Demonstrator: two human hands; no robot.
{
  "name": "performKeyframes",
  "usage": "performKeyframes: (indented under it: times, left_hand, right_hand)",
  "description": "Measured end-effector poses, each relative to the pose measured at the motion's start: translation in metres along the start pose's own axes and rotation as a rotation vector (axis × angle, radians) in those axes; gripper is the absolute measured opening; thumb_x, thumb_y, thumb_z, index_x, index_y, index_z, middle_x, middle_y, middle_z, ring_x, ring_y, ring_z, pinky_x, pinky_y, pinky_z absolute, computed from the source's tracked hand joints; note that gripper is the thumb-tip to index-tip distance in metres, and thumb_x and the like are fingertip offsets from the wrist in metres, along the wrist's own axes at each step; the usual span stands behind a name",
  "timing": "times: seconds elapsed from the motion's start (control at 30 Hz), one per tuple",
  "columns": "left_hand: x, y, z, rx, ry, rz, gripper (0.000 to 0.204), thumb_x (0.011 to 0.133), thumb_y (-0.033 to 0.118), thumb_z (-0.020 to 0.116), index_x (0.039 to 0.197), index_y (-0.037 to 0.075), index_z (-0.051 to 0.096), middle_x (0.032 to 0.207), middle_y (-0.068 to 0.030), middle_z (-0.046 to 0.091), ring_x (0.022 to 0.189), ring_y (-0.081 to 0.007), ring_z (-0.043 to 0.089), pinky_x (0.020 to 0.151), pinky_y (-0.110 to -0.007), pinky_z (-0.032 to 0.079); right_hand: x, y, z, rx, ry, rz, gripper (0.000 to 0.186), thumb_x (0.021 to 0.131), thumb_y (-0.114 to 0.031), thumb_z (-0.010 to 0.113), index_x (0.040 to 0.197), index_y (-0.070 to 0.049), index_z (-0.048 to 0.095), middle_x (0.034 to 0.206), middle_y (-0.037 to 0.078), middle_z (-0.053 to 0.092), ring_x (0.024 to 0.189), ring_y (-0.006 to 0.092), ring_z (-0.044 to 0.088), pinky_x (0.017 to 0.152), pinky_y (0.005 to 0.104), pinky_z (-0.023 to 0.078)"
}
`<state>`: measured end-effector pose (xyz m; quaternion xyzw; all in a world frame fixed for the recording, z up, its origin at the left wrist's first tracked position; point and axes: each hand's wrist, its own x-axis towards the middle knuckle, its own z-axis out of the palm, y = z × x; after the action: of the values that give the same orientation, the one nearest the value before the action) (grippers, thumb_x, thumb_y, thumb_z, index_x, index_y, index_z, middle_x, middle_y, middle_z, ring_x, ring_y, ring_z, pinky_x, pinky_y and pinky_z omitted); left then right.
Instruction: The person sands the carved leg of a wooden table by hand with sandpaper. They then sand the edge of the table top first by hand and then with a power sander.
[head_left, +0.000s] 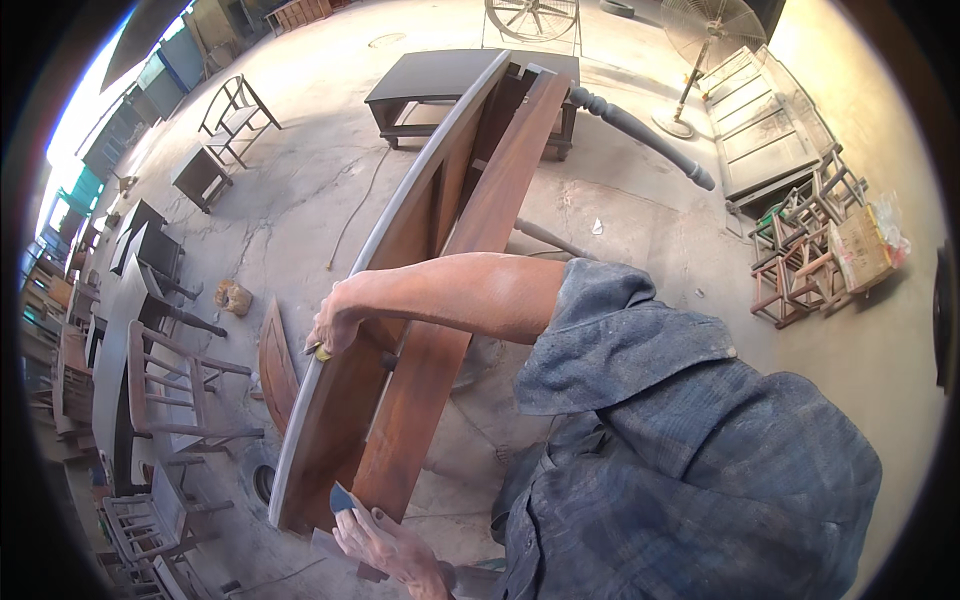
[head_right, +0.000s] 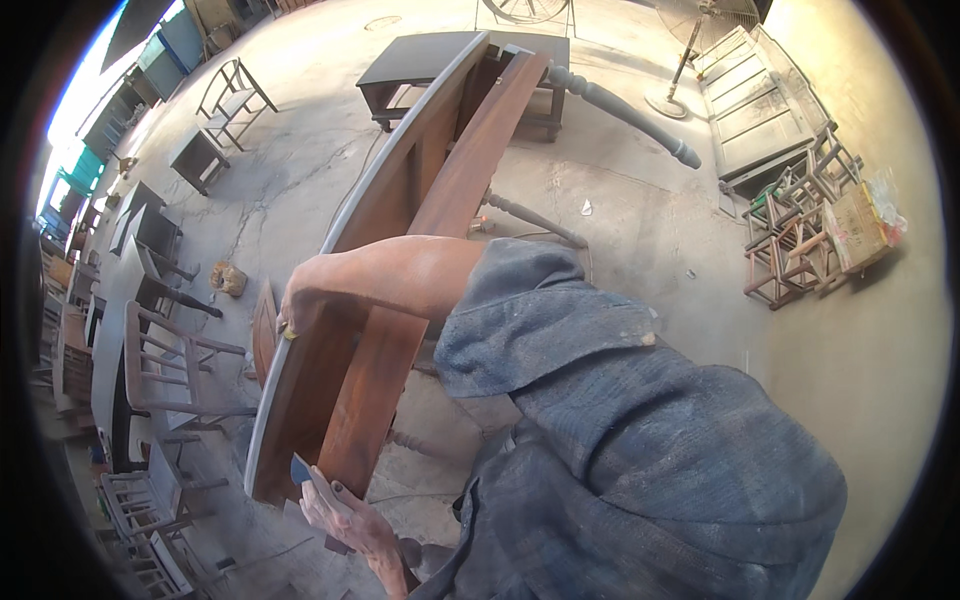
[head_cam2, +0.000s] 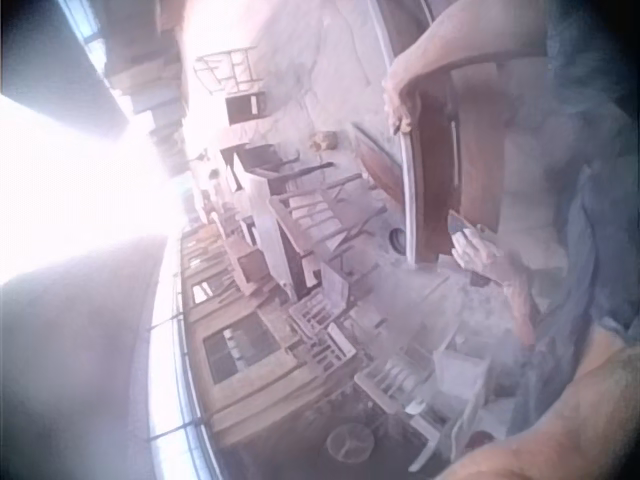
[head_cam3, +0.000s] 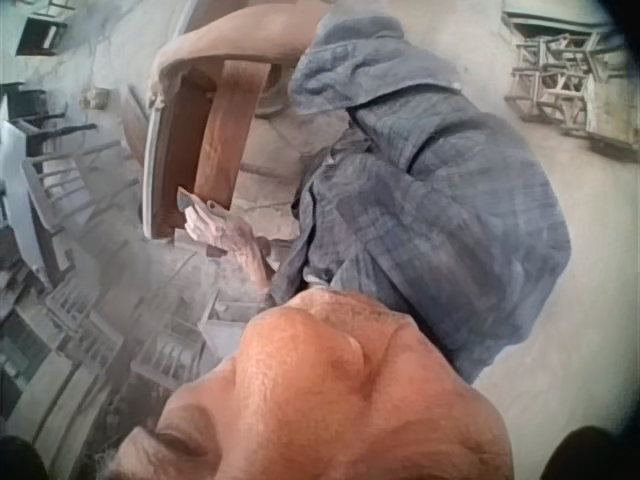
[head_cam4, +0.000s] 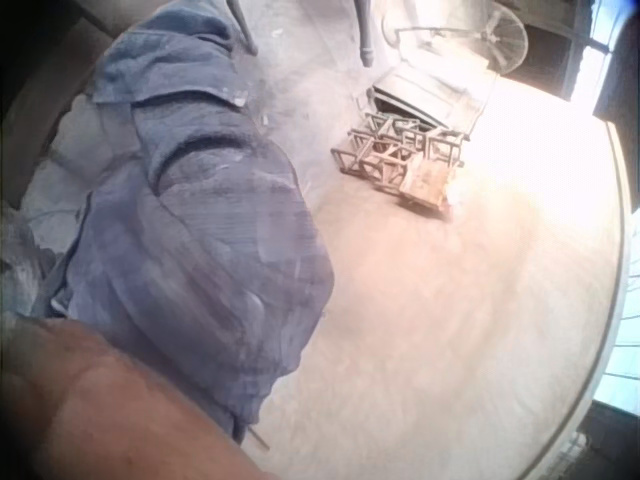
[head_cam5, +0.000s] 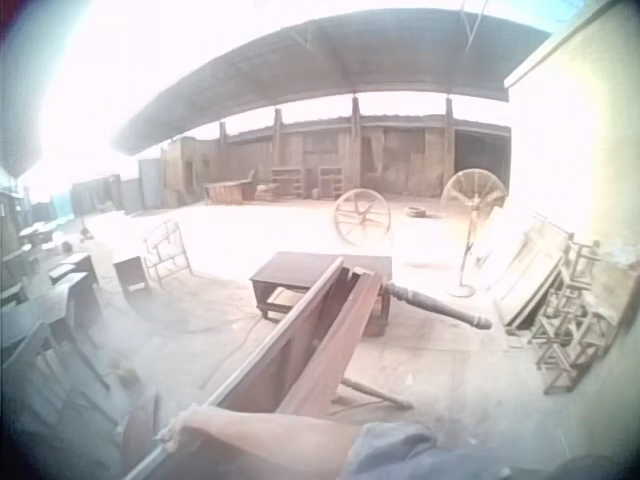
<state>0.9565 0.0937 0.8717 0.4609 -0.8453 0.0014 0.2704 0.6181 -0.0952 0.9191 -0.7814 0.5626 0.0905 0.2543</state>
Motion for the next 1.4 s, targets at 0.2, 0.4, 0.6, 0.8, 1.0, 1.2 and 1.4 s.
performKeyframes:
  times: [0.2,0.4,0.6,0.8,1.0,1.2,1.4]
  left_hand:
    - [0.024,-0.019,0.033,0.063,-0.053,-0.289,0.039,0.108,0.027,0.049,0.117,-0.006,0.067,0.107,-0.0221,0.066,0.103,-0.0424,0.06,0.095,-0.053,0.044]
    - [0.023,-0.026,0.052,0.128,0.093,-0.518,0.066,0.11,0.048,0.045,0.1,-0.014,0.065,0.094,-0.035,0.065,0.093,-0.0533,0.06,0.085,-0.058,0.045]
    - [0.011,-0.051,0.046,0.049,0.098,-0.572,0.07,0.108,0.05,0.047,0.112,-0.016,0.069,0.103,-0.0368,0.071,0.097,-0.0491,0.069,0.085,-0.054,0.052]
    - [0.046,-0.08,0.038,-0.246,0.121,-0.896,0.068,0.106,0.049,0.051,0.131,-0.013,0.059,0.125,-0.0226,0.067,0.112,-0.0309,0.063,0.095,-0.044,0.05]
    - [0.044,-0.069,0.021,-0.105,0.005,-0.957,0.06,0.106,0.051,0.05,0.122,-0.005,0.066,0.1,-0.012,0.072,0.081,-0.0229,0.069,0.069,-0.036,0.055]
    - [0.033,-0.068,0.016,-0.077,0.053,-0.791,0.052,0.108,0.045,0.048,0.128,0.001,0.069,0.111,-0.0072,0.074,0.096,-0.0172,0.072,0.084,-0.032,0.057]
    - [0.044,-0.1,-0.034,0.188,-0.246,-0.566,0.048,0.108,0.04,0.048,0.141,0.008,0.061,0.125,-0.0072,0.07,0.116,-0.0218,0.066,0.099,-0.037,0.051]
  right_hand:
    - [-0.041,-0.032,0.031,0.71,0.762,-0.256,0.043,0.105,-0.017,0.048,0.146,-0.004,0.051,0.107,0.024,0.07,0.104,0.0399,0.068,0.091,0.0535,0.05]
    - [-0.276,-0.042,0.129,0.733,1.272,-0.503,0.037,0.096,0.001,0.06,0.132,-0.006,0.054,0.08,0.013,0.068,0.075,0.0359,0.072,0.064,0.0425,0.056]
    - [-0.304,0.038,0.489,0.775,0.498,0.553,0.041,0.093,-0.034,0.06,0.121,-0.004,0.064,0.105,0.024,0.073,0.096,0.0428,0.073,0.08,0.0539,0.058]
    - [-0.364,0.097,0.674,0.818,0.109,0.788,0.033,0.087,-0.011,0.06,0.117,0.0,0.065,0.105,0.028,0.072,0.1,0.0464,0.071,0.084,0.0537,0.057]
    - [-0.373,0.143,0.764,0.767,-0.095,0.988,0.029,0.092,-0.011,0.058,0.118,-0.008,0.068,0.108,0.026,0.073,0.102,0.0445,0.072,0.087,0.0543,0.058]
    - [-0.346,0.207,0.823,0.56,-0.156,0.947,0.03,0.094,-0.01,0.056,0.121,-0.012,0.069,0.11,0.022,0.074,0.104,0.0415,0.072,0.086,0.0536,0.059]
    - [-0.301,0.218,0.818,0.469,-0.156,0.895,0.025,0.097,-0.013,0.053,0.117,-0.01,0.068,0.112,0.022,0.073,0.107,0.0421,0.071,0.088,0.0549,0.057]
